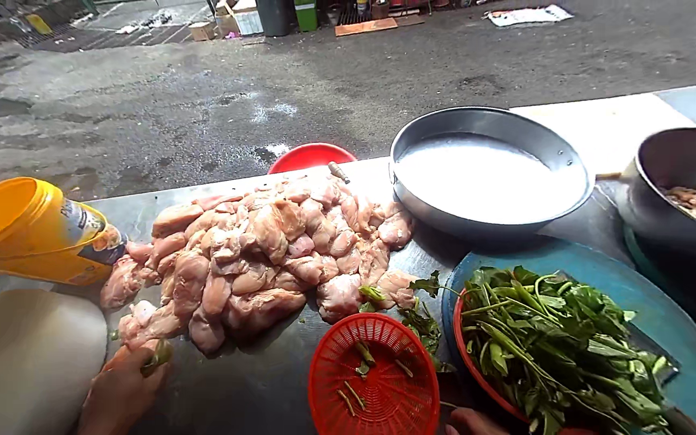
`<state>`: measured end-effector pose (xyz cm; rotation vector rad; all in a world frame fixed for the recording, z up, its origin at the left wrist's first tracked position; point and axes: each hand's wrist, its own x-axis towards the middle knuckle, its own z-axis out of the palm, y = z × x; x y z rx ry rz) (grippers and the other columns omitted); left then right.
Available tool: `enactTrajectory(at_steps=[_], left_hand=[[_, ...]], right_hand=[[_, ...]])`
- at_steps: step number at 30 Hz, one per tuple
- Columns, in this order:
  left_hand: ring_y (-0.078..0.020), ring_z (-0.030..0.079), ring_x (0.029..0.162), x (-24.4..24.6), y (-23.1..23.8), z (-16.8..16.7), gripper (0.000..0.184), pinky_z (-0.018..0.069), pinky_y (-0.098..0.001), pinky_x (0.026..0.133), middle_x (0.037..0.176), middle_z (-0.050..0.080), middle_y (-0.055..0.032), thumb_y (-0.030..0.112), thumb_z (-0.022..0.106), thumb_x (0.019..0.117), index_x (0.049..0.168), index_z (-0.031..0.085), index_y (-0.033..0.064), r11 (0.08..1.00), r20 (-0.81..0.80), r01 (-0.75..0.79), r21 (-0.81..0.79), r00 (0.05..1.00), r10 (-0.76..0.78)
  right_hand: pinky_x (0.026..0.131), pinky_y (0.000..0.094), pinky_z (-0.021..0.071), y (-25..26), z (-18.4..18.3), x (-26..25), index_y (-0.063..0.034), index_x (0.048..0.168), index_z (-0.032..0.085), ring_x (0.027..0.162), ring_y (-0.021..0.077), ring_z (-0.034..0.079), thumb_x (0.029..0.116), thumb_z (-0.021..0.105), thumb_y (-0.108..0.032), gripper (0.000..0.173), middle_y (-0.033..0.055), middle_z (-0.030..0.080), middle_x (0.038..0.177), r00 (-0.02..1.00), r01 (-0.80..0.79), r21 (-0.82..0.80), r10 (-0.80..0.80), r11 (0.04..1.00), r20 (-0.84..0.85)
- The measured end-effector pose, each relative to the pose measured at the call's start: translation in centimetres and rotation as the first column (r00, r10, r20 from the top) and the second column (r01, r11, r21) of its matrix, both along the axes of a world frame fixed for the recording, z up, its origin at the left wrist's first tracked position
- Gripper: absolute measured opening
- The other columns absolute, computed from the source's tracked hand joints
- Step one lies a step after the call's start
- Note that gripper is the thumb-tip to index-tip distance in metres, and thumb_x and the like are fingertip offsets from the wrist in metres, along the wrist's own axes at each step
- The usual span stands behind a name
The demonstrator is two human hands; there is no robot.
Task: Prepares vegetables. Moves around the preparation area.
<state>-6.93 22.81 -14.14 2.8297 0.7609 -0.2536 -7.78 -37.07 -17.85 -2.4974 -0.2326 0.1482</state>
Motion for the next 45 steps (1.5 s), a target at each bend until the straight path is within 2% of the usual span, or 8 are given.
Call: enactTrajectory(at_steps=[4, 13, 17, 21, 30, 34, 38, 45], left_hand=[[-0.0498, 0.065, 0.109, 3.0, -2.9, 3.7, 0.034, 0.0495, -0.0718, 0.091, 0.109, 0.069, -0.029, 0.027, 0.073, 0.0892, 0.109, 0.07, 0.0, 0.999, -0.21, 0.033, 0.009, 0.977, -0.031], [0.0014, 0.06, 0.062, 15.3, -32.9, 14.9, 0.01, 0.0554, -0.0262, 0.055, 0.073, 0.062, 0.0162, 0.038, 0.068, 0.0879, 0.088, 0.067, 0.0277, 0.609, 0.557, 0.775, -0.169, 0.584, -0.59], [-0.0088, 0.064, 0.074, 17.4, -46.0, 16.0, 0.014, 0.0563, -0.0359, 0.064, 0.081, 0.064, 0.0064, 0.034, 0.069, 0.0928, 0.09, 0.067, 0.0207, 0.327, 0.442, 0.917, -0.229, 0.397, -0.805], [-0.0309, 0.053, 0.129, 19.4, -52.9, 13.6, 0.05, 0.0495, -0.0576, 0.1, 0.141, 0.056, -0.0057, 0.049, 0.069, 0.0946, 0.135, 0.061, 0.0206, 0.289, 0.038, 0.881, -0.374, 0.326, -0.945], [-0.0097, 0.062, 0.122, 19.0, -40.4, 15.8, 0.049, 0.0561, -0.0401, 0.1, 0.137, 0.063, 0.0062, 0.036, 0.069, 0.093, 0.14, 0.061, 0.0236, 0.496, 0.464, 0.746, -0.444, 0.665, -0.585], [-0.0157, 0.071, 0.1, 15.9, -31.7, 13.9, 0.036, 0.0605, -0.0426, 0.088, 0.115, 0.072, 0.001, 0.038, 0.069, 0.0934, 0.124, 0.068, 0.0191, 0.863, 0.04, 0.412, -0.293, 0.907, -0.42], [-0.0372, 0.067, 0.117, 10.0, -28.5, 7.8, 0.065, 0.0538, -0.0615, 0.095, 0.125, 0.069, -0.0168, 0.048, 0.067, 0.091, 0.143, 0.052, 0.012, 0.991, -0.506, 0.131, 0.005, 0.856, -0.111], [-0.0375, 0.071, 0.103, 1.3, -19.0, 2.0, 0.03, 0.0551, -0.0615, 0.091, 0.107, 0.073, -0.0206, 0.02, 0.065, 0.0941, 0.118, 0.068, 0.0028, 0.942, -0.277, -0.225, -0.247, 0.948, 0.154]], right_hand=[[0.09, 0.0519, 0.0578, 0.5, 0.0, 0.4, 0.0004, 0.123, 0.07, 0.099, 0.0378, 0.072, 0.0906, 0.072, -0.028, 0.043, 0.021, 0.074, 0.105, 1.0, 0.021, -0.029, -0.021, 0.999, 0.005], [0.099, 0.0548, 0.0521, 2.1, 1.0, 2.7, -0.0082, 0.155, 0.047, 0.109, 0.0413, 0.067, 0.0912, 0.072, -0.029, 0.071, 0.0257, 0.069, 0.116, 0.965, 0.05, -0.076, -0.068, 0.996, -0.252], [0.1, 0.0557, 0.052, 2.3, 0.9, 2.2, -0.0051, 0.152, 0.05, 0.111, 0.0431, 0.067, 0.0909, 0.072, -0.025, 0.067, 0.0272, 0.069, 0.118, 0.976, 0.089, -0.015, -0.091, 0.996, -0.197], [0.079, 0.0491, 0.0611, 2.7, -0.3, 1.1, -0.001, 0.132, 0.068, 0.089, 0.0355, 0.072, 0.0811, 0.078, -0.016, 0.054, 0.0221, 0.071, 0.1, 0.981, 0.087, 0.077, -0.099, 0.993, 0.169], [0.104, 0.048, 0.0533, 4.4, -3.0, 2.7, 0.0013, 0.145, 0.054, 0.12, 0.0341, 0.065, 0.0826, 0.074, -0.021, 0.069, 0.0283, 0.062, 0.133, 0.938, 0.005, 0.138, -0.053, 0.99, 0.342], [0.111, 0.0431, 0.0482, 5.3, -4.0, 5.2, 0.0032, 0.15, 0.046, 0.133, 0.0347, 0.056, 0.0713, 0.077, -0.028, 0.09, 0.0305, 0.051, 0.146, 0.92, -0.091, 0.159, 0.022, 0.983, 0.391], [0.12, 0.0455, 0.0359, 5.6, -4.6, 7.2, -0.0049, 0.154, 0.044, 0.147, 0.0365, 0.039, 0.0635, 0.082, -0.049, 0.107, 0.0278, 0.038, 0.158, 0.921, -0.19, 0.212, 0.099, 0.959, 0.377], [0.116, 0.0698, 0.0255, 6.4, -2.7, 9.0, -0.025, 0.155, 0.047, 0.154, 0.0491, 0.02, 0.0506, 0.082, -0.061, 0.116, 0.0195, 0.03, 0.166, 0.97, -0.187, -0.061, 0.194, 0.98, 0.145]])
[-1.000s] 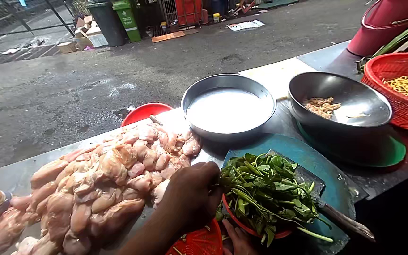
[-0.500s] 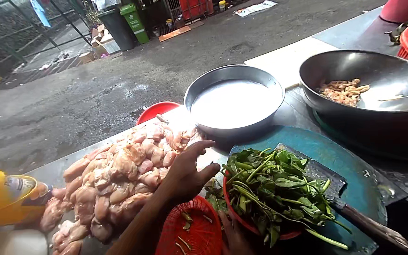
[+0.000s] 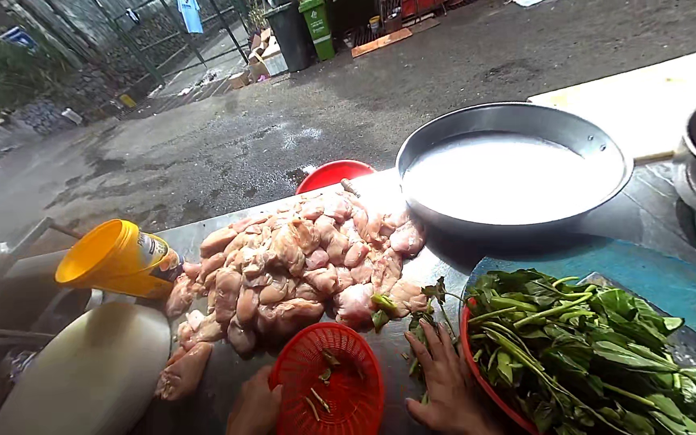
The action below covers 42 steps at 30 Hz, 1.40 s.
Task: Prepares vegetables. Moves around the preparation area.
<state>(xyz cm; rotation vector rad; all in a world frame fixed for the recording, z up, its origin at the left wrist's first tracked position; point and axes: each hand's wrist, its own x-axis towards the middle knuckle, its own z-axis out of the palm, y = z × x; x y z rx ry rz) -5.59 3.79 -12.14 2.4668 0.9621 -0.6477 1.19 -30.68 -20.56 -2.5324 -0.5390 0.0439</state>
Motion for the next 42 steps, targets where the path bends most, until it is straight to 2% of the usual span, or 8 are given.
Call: enactTrajectory(at_steps=[4, 8, 12, 16, 24, 32, 35, 42], left_hand=[[-0.0384, 0.071, 0.105, -1.4, 2.7, 2.0, 0.053, 0.0549, -0.0639, 0.089, 0.113, 0.074, -0.0169, 0.036, 0.067, 0.0933, 0.139, 0.059, 0.0104, 0.978, 0.073, 0.055, 0.201, 0.995, -0.071], [-0.0382, 0.068, 0.112, 0.8, 0.4, 2.6, 0.044, 0.0545, -0.0598, 0.093, 0.12, 0.072, -0.0161, 0.028, 0.068, 0.0889, 0.126, 0.069, 0.0042, 0.882, 0.449, 0.245, 0.402, 0.787, -0.423], [-0.0308, 0.06, 0.126, 7.8, -6.3, 2.6, 0.043, 0.0492, -0.0563, 0.1, 0.135, 0.066, -0.0069, 0.035, 0.063, 0.0951, 0.134, 0.067, 0.0182, 0.714, 0.343, 0.62, 0.326, 0.626, -0.7], [-0.0424, 0.05, 0.134, 14.4, -12.9, -0.6, 0.058, 0.0453, -0.0675, 0.097, 0.154, 0.049, -0.0125, 0.023, 0.066, 0.0945, 0.15, 0.051, 0.0302, 0.488, 0.187, 0.848, 0.204, 0.456, -0.87], [-0.0458, 0.065, 0.109, 14.6, -13.9, -2.5, 0.026, 0.0553, -0.06, 0.085, 0.114, 0.067, -0.0258, 0.008, 0.044, 0.103, 0.121, 0.062, 0.0029, 0.222, 0.074, 0.967, 0.122, 0.215, -0.974], [-0.0209, 0.071, 0.081, 9.5, -4.8, 2.2, 0.019, 0.0598, -0.0461, 0.071, 0.087, 0.072, -0.0038, 0.016, 0.061, 0.0856, 0.101, 0.072, 0.0148, 0.599, 0.599, 0.79, 0.131, 0.418, -0.683], [-0.0196, 0.068, 0.113, 7.2, 0.7, 3.2, 0.049, 0.0546, -0.0474, 0.1, 0.123, 0.071, -0.0007, 0.043, 0.065, 0.0936, 0.141, 0.062, 0.0278, 0.651, 0.408, 0.759, -0.027, 0.602, -0.686], [-0.0302, 0.072, 0.093, -0.2, 9.5, 1.7, 0.052, 0.0583, -0.0569, 0.084, 0.103, 0.074, -0.0111, 0.042, 0.068, 0.0909, 0.13, 0.067, 0.0078, 0.95, 0.41, 0.3, 0.083, 0.859, -0.307]], right_hand=[[0.115, 0.0796, 0.0095, 1.4, 1.2, -1.1, -0.0357, 0.159, 0.04, 0.158, 0.0436, 0.011, 0.0538, 0.06, -0.099, 0.124, 0.0101, 0.024, 0.171, 0.979, -0.093, -0.225, 0.048, 0.97, -0.201], [0.114, 0.0825, 0.0058, 1.4, 2.1, -3.5, -0.0311, 0.159, 0.042, 0.156, 0.0492, 0.013, 0.0517, 0.057, -0.102, 0.13, 0.0141, 0.026, 0.169, 0.985, -0.088, -0.254, 0.046, 0.963, -0.168], [0.114, 0.083, 0.0059, 1.5, 2.0, -5.1, -0.029, 0.161, 0.038, 0.156, 0.049, 0.01, 0.0628, 0.06, -0.095, 0.12, 0.013, 0.024, 0.17, 0.982, -0.018, -0.342, -0.047, 0.94, -0.182], [0.112, 0.0822, 0.0163, 1.9, -0.6, -5.6, -0.0328, 0.156, 0.047, 0.155, 0.0433, 0.024, 0.0852, 0.05, -0.082, 0.086, 0.006, 0.035, 0.167, 0.992, 0.125, -0.351, -0.129, 0.928, 0.013], [0.076, 0.0439, 0.0534, 2.1, -3.7, -2.9, -0.0166, 0.125, 0.073, 0.093, 0.026, 0.067, 0.0958, 0.057, -0.056, 0.052, 0.0047, 0.075, 0.116, 0.817, 0.277, 0.013, -0.243, 0.961, 0.523], [0.105, 0.0657, 0.0397, 2.9, -2.8, -1.8, -0.0448, 0.149, 0.052, 0.148, 0.0434, 0.037, 0.0889, 0.048, -0.064, 0.063, 0.0048, 0.042, 0.163, 0.917, 0.34, -0.231, -0.267, 0.912, 0.297], [0.108, 0.0659, 0.037, 3.0, -2.4, -1.4, -0.046, 0.144, 0.058, 0.148, 0.042, 0.038, 0.0953, 0.039, -0.063, 0.055, 0.0047, 0.045, 0.161, 0.949, 0.299, -0.324, -0.243, 0.897, 0.202], [0.069, 0.0489, 0.0563, 2.7, -4.1, -0.9, -0.0084, 0.073, 0.067, 0.081, 0.034, 0.069, 0.0897, 0.049, -0.033, 0.034, 0.0131, 0.067, 0.082, 0.842, 0.313, -0.125, -0.214, 0.941, 0.495]])
